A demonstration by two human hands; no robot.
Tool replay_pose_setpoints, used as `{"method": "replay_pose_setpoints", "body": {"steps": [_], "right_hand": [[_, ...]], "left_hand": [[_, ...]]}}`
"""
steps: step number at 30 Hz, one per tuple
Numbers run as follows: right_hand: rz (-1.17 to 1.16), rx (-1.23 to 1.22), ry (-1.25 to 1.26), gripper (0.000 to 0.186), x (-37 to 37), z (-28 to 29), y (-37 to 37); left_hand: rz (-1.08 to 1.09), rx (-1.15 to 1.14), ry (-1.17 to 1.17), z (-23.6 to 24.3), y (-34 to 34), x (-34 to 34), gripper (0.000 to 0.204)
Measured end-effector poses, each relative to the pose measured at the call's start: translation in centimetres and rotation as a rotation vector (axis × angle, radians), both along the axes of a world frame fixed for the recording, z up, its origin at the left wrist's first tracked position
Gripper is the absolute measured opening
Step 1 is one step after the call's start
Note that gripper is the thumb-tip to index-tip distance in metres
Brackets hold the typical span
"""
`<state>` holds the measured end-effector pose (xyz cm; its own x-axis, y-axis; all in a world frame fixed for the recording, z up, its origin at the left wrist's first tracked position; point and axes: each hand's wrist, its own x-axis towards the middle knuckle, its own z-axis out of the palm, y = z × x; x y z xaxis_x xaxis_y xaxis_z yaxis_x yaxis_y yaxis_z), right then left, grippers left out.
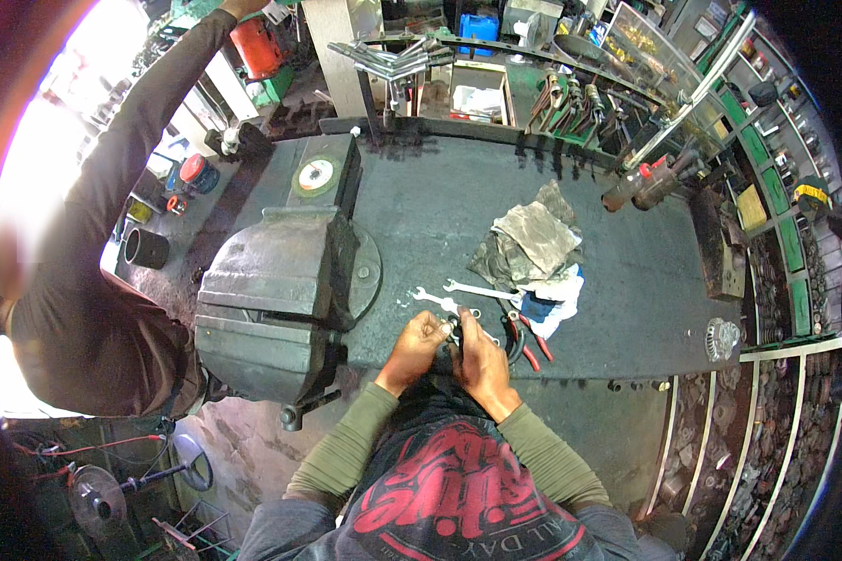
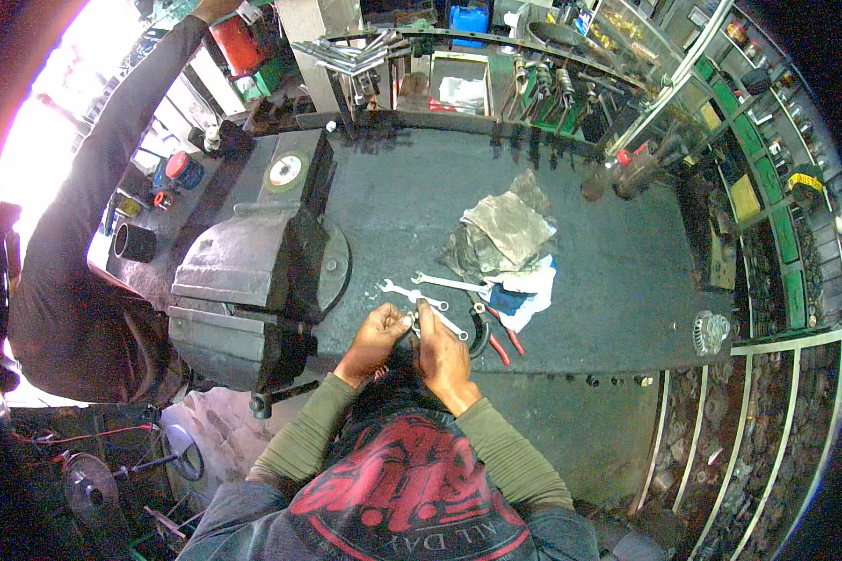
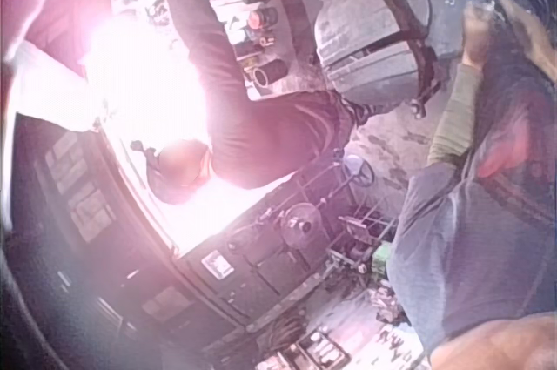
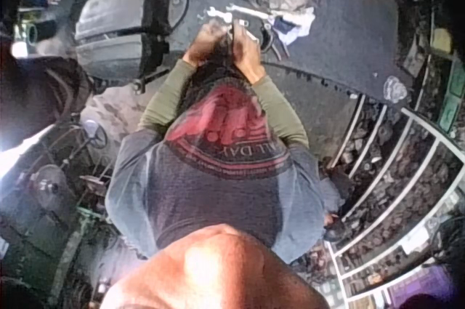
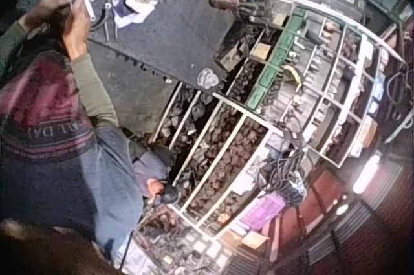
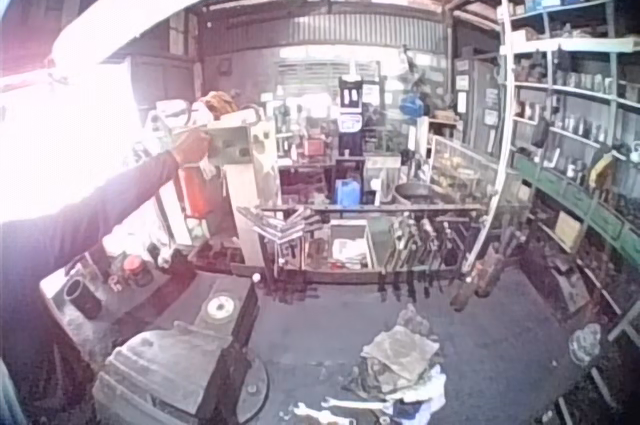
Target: The person cleans a small metal part with a cloth, uses pliers and a wrench to manipulate it, then moves to a grinding wheel to smooth the part's surface. The person returns to the workbench and continues handling the part with tools.
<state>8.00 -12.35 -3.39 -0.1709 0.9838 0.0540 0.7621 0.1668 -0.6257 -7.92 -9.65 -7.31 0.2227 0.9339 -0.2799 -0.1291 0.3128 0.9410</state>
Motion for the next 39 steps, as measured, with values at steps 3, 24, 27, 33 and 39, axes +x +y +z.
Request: {"method": "replay_pose_setpoints", "body": {"steps": [3,24,27,33,39], "right_hand": [[-0.017,-0.025,0.023,0.067,0.2,0.4,-0.2],[0.001,0.046,-0.016,0.069,0.1,0.5,-0.3],[-0.018,0.029,-0.028,0.068,0.3,0.3,-0.2],[-0.033,0.148,0.016,0.067,0.3,-0.2,0.4],[-0.003,-0.018,-0.003,0.065,0.3,0.1,0.9]], "left_hand": [[0.029,-0.025,0.042,1.3,0.3,0.2,0.021],[0.028,-0.118,-0.195,-2.0,-0.3,0.5,0.021],[-0.003,-0.002,-0.053,-1.9,0.0,0.6,0.021],[0.085,-0.261,-0.301,-1.3,-0.5,0.6,0.031],[-0.077,-0.388,-0.463,-0.6,-0.3,0.4,0.041]]}}
